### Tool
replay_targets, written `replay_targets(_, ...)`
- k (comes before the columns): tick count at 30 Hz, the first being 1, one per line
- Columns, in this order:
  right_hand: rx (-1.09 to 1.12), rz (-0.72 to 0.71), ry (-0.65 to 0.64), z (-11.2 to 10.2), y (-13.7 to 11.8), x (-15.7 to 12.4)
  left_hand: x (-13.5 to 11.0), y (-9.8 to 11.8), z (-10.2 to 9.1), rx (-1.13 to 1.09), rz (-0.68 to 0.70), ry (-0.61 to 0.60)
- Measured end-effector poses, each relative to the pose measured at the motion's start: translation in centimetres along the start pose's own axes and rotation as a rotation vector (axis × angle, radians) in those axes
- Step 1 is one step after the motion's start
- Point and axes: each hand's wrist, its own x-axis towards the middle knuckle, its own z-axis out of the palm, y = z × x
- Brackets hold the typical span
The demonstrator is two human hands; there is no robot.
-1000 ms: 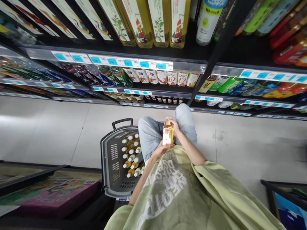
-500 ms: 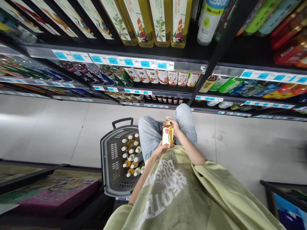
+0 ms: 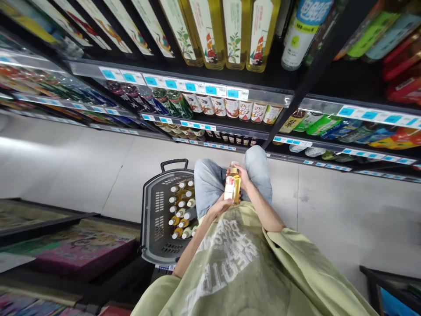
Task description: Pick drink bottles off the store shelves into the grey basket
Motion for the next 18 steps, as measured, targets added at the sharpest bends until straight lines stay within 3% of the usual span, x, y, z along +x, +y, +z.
replay_targets(7,-0.186,0.085,-0.086,-0.2,0.2,-0.7,-0.3,0.1,0.3,-0.010,0.028,-0.013)
replay_targets(18,-0.245,0.080,-0.141,-0.3,0.8,-1.3,-0.6,-0.4,0.5,0.083,0.080,-0.086)
